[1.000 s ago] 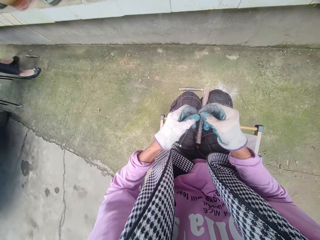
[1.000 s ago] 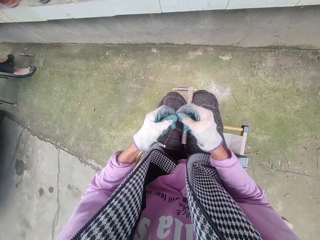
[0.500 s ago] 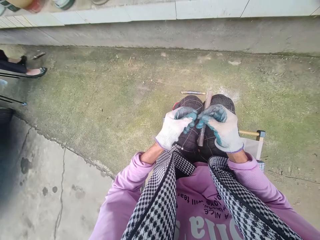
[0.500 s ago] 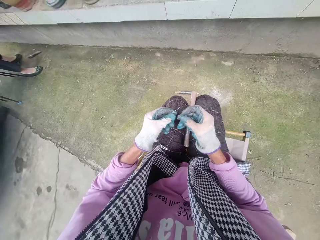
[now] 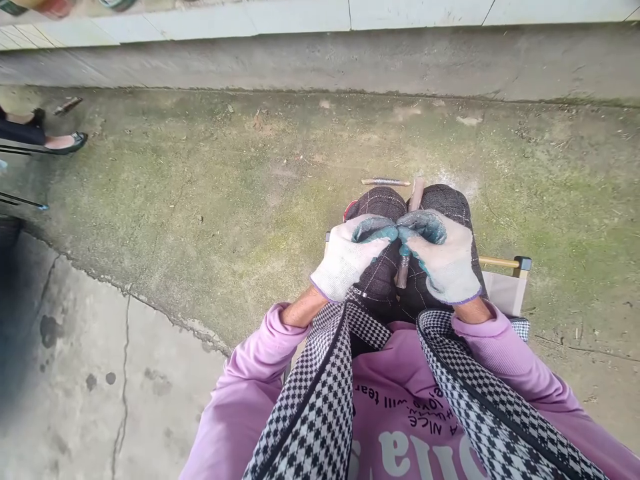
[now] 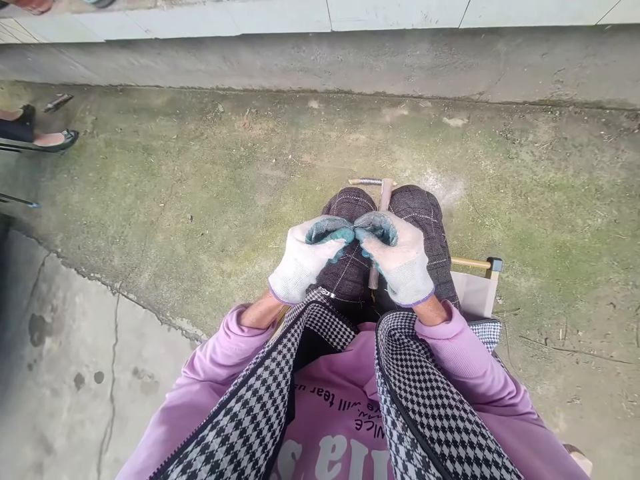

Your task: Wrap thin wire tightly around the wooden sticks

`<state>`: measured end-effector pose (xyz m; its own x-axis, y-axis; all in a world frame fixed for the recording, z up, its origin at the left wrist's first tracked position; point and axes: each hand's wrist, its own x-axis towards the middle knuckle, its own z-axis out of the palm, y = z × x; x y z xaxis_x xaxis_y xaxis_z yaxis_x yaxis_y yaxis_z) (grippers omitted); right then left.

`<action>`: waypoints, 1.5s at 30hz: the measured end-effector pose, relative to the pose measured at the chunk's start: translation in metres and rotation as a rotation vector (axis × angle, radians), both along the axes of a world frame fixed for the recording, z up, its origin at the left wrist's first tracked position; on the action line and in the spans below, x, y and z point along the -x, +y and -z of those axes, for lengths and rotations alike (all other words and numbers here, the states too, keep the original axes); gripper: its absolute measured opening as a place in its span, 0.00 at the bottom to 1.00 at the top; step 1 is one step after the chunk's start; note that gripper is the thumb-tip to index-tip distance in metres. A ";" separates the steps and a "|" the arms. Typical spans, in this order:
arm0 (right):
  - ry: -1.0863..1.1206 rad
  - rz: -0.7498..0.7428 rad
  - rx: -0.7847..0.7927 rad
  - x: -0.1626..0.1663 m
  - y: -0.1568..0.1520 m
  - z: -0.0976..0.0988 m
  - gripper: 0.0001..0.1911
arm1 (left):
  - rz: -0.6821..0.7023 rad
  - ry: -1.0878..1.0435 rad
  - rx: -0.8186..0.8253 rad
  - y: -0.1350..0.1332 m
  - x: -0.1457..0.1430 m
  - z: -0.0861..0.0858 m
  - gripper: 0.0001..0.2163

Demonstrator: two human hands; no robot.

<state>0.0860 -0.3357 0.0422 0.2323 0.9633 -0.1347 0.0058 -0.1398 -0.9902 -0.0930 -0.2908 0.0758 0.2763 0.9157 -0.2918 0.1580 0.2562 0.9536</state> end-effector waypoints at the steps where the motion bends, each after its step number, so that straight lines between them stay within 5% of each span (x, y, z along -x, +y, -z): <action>1: -0.025 -0.009 -0.012 -0.001 -0.001 0.001 0.04 | -0.006 0.006 -0.005 0.000 0.000 0.000 0.11; 9: -0.433 -0.053 -0.182 -0.001 0.001 -0.018 0.09 | -0.052 -0.016 0.021 0.002 -0.002 -0.010 0.08; 15: -0.821 -0.145 -0.198 0.002 -0.006 -0.013 0.15 | -0.112 -0.098 0.239 0.007 -0.009 -0.009 0.10; 20: -0.928 -0.315 -0.184 0.000 -0.003 -0.008 0.15 | -0.151 -0.089 0.354 0.011 -0.010 -0.010 0.11; 26: -1.018 -0.499 -0.081 -0.006 0.017 -0.024 0.17 | -0.156 -0.039 0.324 0.011 -0.005 -0.017 0.12; 31: -0.791 -0.397 -0.164 -0.007 0.023 -0.024 0.14 | -0.142 -0.071 0.325 0.016 -0.005 -0.008 0.11; 38: 0.078 -0.127 0.043 -0.003 0.021 -0.025 0.10 | -0.015 -0.138 0.250 0.016 0.000 -0.001 0.11; 45: 0.154 -0.187 0.064 -0.007 0.027 -0.035 0.18 | 0.073 -0.144 0.235 0.015 0.005 -0.008 0.12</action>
